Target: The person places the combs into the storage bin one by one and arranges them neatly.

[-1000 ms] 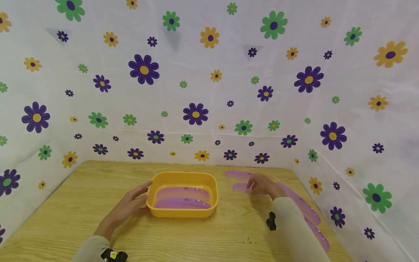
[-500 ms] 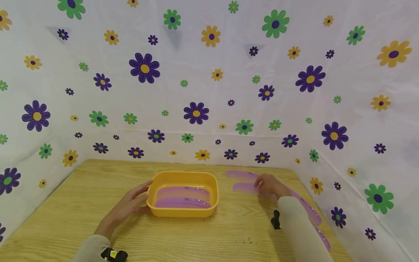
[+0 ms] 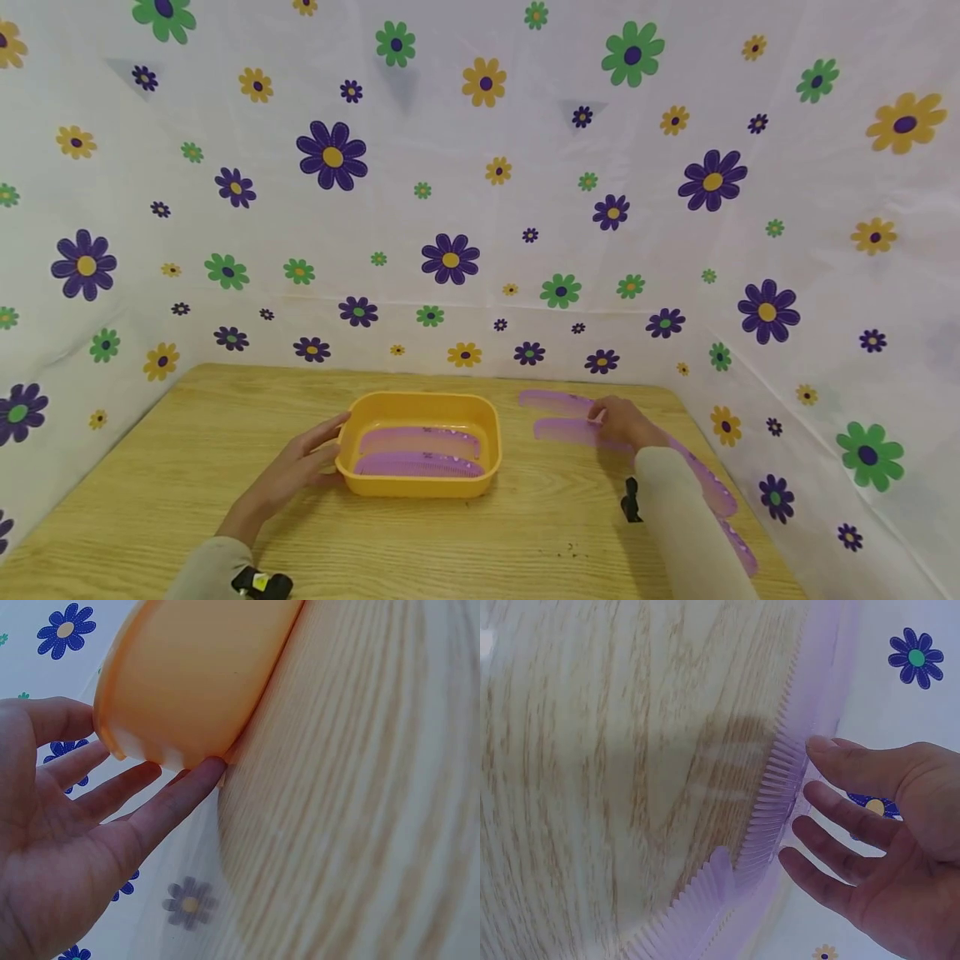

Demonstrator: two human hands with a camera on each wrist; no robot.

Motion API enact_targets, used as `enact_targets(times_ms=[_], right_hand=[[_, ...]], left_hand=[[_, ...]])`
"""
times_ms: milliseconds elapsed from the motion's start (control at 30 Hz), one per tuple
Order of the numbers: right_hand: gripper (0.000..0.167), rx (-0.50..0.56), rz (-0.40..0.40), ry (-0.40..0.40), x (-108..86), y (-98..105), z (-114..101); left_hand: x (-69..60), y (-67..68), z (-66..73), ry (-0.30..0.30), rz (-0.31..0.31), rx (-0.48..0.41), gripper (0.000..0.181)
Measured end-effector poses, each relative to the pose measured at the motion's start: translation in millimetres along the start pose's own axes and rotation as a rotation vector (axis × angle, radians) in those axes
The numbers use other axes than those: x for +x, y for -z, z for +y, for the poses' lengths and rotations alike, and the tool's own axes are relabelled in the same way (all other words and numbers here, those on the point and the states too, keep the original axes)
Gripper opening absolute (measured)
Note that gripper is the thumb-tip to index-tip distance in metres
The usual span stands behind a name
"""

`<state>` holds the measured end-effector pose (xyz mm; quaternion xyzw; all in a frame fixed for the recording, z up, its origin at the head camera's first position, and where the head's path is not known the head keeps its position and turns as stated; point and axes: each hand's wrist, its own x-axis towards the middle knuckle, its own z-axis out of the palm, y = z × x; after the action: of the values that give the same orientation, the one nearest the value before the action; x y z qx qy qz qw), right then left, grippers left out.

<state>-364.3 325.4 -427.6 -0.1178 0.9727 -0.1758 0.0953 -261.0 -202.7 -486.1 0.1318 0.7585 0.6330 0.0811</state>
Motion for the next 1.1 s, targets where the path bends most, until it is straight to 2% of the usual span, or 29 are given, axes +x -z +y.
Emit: enact_targets(times_ms=[167,300,600,767,900,1100], right_hand=[[0.026,-0.004,0.007,-0.038,3.4,-4,4],[0.031,0.005,-0.001,-0.052,3.5,-4,3],[0.034,-0.02,0.001,0.013,5.6,-10,-1],[0.036,-0.061,0.017,0.0,9.9,-17,0],[0.038,-0.08,0.04,0.02,11.4,-20,-1],[0.03,-0.076,0.078,0.082,11.3,-21,-5]], left_hand=[[0.8,-0.5,-0.3,0.01,0.007,0.013,0.057],[0.7,-2.1,-0.6,0.027,0.025,0.019,0.057],[0.0,-2.8,-0.2,0.025,0.025,0.026,0.057],[-1.1,-1.6,2.4,0.014,0.004,0.008,0.057],[-1.7,-1.8,2.9,0.015,0.001,0.013,0.058],[-0.5,-3.4,0.4,0.034,0.021,0.03,0.057]])
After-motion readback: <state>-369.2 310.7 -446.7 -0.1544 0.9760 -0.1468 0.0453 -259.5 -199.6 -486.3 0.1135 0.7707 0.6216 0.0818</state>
